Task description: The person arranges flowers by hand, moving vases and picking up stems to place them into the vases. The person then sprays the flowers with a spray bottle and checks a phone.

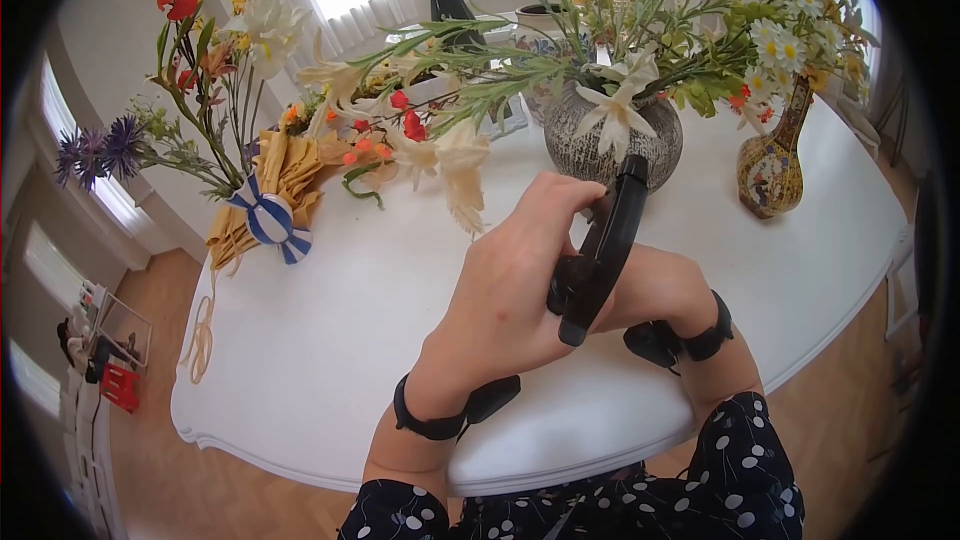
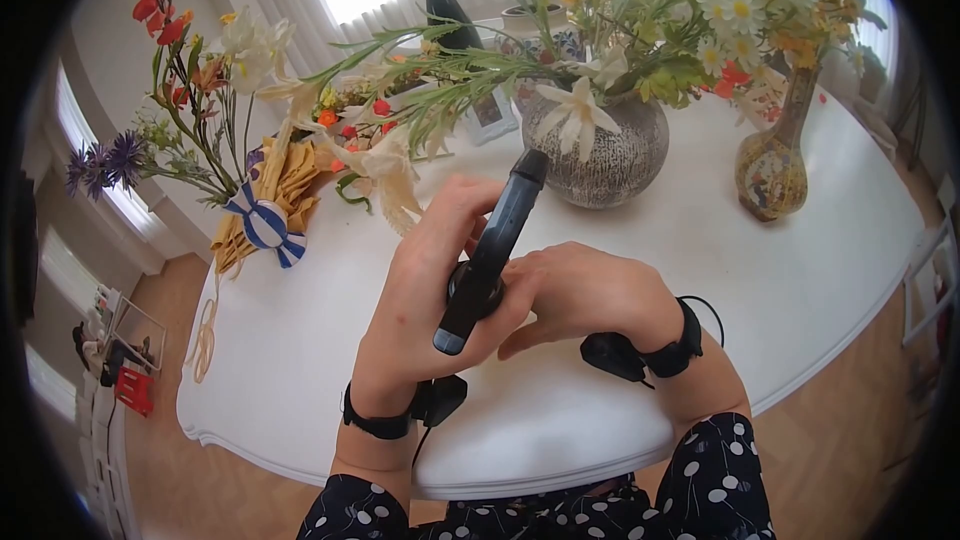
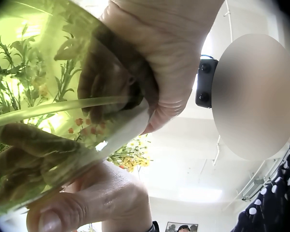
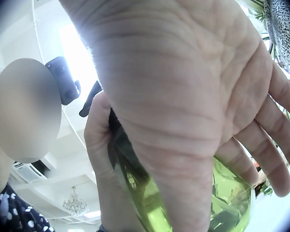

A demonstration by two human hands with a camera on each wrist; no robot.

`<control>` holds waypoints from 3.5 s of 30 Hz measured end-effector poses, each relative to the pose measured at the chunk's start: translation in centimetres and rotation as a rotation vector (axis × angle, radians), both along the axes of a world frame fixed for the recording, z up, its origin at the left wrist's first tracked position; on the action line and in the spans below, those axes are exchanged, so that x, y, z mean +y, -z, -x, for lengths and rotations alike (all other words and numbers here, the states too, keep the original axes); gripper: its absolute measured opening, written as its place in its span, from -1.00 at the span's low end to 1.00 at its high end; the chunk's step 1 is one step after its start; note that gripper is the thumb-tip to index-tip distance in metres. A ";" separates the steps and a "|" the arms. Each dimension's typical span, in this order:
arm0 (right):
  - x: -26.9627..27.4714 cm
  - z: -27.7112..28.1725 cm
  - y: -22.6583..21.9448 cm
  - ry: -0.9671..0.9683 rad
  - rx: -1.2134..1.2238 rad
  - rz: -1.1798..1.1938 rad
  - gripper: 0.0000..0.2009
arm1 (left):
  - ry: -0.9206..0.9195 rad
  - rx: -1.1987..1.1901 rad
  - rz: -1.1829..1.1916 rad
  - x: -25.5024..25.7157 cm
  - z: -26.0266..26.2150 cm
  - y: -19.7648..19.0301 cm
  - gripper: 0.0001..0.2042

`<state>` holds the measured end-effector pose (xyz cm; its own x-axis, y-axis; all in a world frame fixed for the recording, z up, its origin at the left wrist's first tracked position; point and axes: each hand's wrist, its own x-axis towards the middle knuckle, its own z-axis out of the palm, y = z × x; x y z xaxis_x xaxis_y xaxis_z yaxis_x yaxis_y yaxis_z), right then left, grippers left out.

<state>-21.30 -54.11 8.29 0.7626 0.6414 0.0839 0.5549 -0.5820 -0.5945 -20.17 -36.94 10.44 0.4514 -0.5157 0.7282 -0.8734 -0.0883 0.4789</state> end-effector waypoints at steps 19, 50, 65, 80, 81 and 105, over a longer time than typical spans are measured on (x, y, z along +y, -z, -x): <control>-0.3 -0.3 -0.5 -0.034 -0.064 0.080 -0.47 | -0.050 0.049 0.031 0.2 -0.1 0.2 -0.54; 2.4 2.2 -1.5 0.349 -0.748 -0.425 -0.18 | 0.146 0.310 0.202 -1.5 0.2 3.2 -0.33; 0.4 2.5 -3.3 0.366 -1.178 -0.685 -0.34 | 0.084 -0.122 0.103 -1.2 2.1 0.3 -0.16; -7.9 5.0 -6.5 0.689 -1.140 -1.251 -0.46 | 0.004 -0.112 0.020 -1.6 2.6 -0.3 -0.46; -8.3 4.8 -6.4 0.705 -1.164 -1.242 -0.46 | 0.003 -0.107 0.016 -1.7 2.6 -0.3 -0.47; -13.5 5.4 -6.2 0.563 -0.828 -1.836 -0.62 | -0.016 -0.121 -0.008 -1.3 2.7 -0.7 -0.50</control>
